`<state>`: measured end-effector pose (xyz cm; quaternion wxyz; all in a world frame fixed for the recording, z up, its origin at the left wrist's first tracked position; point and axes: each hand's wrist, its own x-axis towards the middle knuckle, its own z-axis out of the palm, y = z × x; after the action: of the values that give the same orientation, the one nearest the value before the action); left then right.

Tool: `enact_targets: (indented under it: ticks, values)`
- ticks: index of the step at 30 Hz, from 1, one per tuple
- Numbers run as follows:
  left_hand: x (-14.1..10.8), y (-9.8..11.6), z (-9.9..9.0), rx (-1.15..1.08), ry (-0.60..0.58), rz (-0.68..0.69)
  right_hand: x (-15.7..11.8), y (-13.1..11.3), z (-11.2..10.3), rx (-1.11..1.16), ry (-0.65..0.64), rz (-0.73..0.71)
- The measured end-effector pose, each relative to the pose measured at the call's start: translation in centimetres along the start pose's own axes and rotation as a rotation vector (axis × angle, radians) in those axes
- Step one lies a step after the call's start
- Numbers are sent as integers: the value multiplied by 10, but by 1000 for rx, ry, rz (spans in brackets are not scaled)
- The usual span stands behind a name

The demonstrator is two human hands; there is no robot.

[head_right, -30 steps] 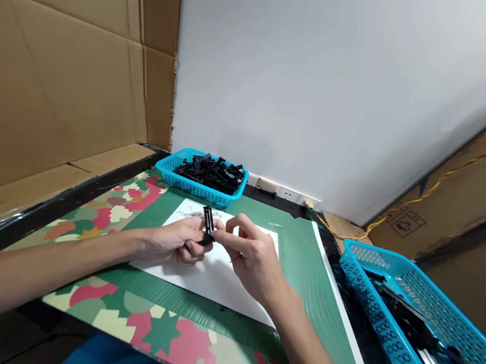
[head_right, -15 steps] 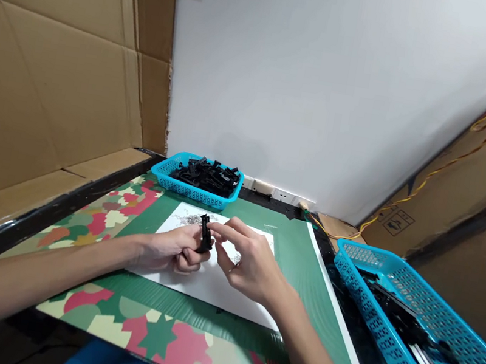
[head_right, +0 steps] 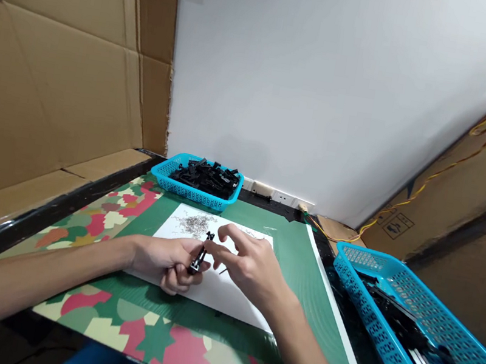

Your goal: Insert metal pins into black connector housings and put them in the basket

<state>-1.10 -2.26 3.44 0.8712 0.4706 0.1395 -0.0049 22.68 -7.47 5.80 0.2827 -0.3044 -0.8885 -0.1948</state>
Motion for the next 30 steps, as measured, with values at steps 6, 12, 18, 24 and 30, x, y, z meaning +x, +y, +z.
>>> enact_targets:
  ticks: [6, 12, 18, 24, 30]
  values:
    - [-1, 2, -1, 27, 55, 30, 2, 1, -1, -103, -34, -103]
    - [-1, 4, -8, 86, 196, 117, 0, 8, -4, -221, -35, -99]
    - [8, -1, -17, 268, 392, 273, -5, 18, -5, -297, -68, -45]
    - [9, 0, -11, 608, 655, 537, -4, 14, -5, -455, -84, -63]
    - [8, 0, 1, 792, 844, 670, -2, 5, 2, -394, -49, 29]
